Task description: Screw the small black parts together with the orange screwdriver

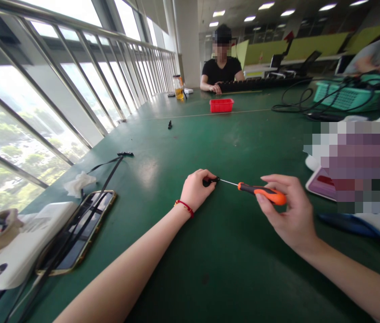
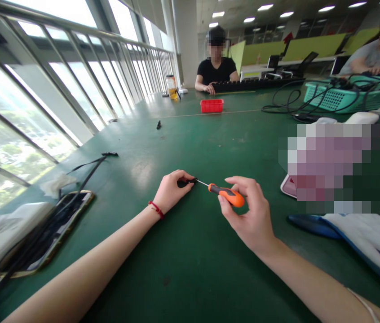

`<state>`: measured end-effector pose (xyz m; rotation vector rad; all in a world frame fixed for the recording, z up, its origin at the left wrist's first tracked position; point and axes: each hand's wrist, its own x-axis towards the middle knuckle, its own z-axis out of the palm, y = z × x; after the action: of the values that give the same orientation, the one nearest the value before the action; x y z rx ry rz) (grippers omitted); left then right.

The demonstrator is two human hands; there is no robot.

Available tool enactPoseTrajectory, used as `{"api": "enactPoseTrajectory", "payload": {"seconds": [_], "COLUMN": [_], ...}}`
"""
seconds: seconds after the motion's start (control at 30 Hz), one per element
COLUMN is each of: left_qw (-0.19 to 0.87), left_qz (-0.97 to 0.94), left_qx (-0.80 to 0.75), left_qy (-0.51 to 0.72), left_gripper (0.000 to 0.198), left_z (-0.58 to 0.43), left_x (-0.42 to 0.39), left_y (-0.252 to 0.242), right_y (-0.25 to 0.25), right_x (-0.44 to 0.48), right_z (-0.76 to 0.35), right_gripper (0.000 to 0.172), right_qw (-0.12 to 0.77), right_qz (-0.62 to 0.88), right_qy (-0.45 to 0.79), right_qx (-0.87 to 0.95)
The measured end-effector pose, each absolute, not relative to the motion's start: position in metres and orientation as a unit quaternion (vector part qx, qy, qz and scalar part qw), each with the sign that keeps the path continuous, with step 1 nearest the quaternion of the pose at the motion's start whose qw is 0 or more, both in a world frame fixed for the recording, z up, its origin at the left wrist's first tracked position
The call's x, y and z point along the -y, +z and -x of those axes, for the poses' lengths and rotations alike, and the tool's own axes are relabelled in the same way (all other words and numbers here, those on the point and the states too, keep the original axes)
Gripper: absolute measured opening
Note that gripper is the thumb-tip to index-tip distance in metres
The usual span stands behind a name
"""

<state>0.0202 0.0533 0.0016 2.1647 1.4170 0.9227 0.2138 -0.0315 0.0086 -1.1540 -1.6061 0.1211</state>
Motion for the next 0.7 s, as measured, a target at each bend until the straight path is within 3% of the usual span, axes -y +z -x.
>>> {"api": "enactPoseTrajectory", "payload": {"seconds": [0.1,0.27,0.43,0.7], "left_qw": [0.199,0.198,0.198,0.195], "left_qz": [-0.772,-0.772,-0.774,-0.773], "left_qx": [-0.505,-0.504,-0.500,-0.500], "left_qy": [0.331,0.332,0.334,0.338], "left_gripper": [0.012,0.011,0.012,0.016], "left_z": [-0.0202,-0.0200,-0.0199,-0.0204], "left_x": [-0.0534,-0.0535,-0.0538,-0.0531], "left_y": [0.0017,0.0016,0.0004,0.0015], "right_y": [0.0094,0.0088,0.0091,0.0086], "right_x": [0.0321,0.0311,0.0326,0.0319], "right_z": [-0.2138,-0.2140,-0.2147,-0.2138], "right_gripper": [0.012,0.027,0.014,0.025], "right_qw": [0.515,0.571,0.514,0.554], "right_qz": [0.502,0.477,0.505,0.487], "right_qy": [0.062,0.024,0.066,0.028], "right_qx": [0.693,0.668,0.690,0.674]}}
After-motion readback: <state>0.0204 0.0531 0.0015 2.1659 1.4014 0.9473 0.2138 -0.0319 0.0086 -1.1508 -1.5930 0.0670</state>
